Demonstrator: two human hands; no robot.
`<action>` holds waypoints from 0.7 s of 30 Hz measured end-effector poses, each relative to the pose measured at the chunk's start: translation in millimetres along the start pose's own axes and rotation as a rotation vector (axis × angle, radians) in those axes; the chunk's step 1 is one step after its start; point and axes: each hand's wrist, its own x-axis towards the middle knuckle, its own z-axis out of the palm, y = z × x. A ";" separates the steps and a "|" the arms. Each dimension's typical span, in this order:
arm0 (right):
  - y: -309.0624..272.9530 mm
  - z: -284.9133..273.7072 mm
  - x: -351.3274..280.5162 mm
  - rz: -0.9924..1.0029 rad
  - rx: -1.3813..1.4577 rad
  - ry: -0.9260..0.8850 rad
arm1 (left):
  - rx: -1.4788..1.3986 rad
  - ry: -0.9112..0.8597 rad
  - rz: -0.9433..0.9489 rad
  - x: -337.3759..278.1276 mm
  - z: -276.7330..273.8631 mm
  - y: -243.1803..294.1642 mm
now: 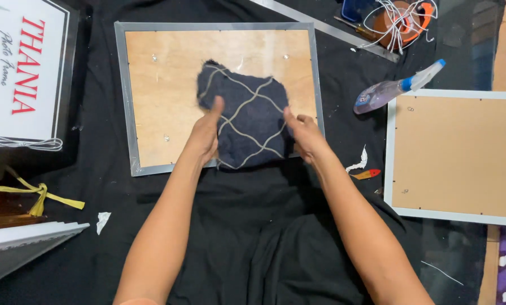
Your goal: The person wipes the back and front glass of two photo frames using a dark patterned cloth. They handle the frames one at a time, turning them over to clean both sides.
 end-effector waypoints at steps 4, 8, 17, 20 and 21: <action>28.4 -0.5 21.6 -0.041 -0.201 0.046 | 0.318 0.058 -0.095 56.2 -22.2 -51.9; 49.3 -6.5 44.7 -0.039 -0.494 -0.131 | 0.625 0.093 0.026 63.4 -34.3 -53.3; 32.7 -24.2 67.9 -0.111 -0.868 -0.035 | 1.138 0.120 0.060 63.2 -49.5 -28.2; 16.3 -26.1 49.2 -0.247 -1.096 0.095 | 1.337 0.169 0.004 31.2 -53.5 24.6; 13.9 -22.6 43.7 -0.393 -1.166 0.194 | 1.376 0.237 -0.011 20.6 -62.8 41.6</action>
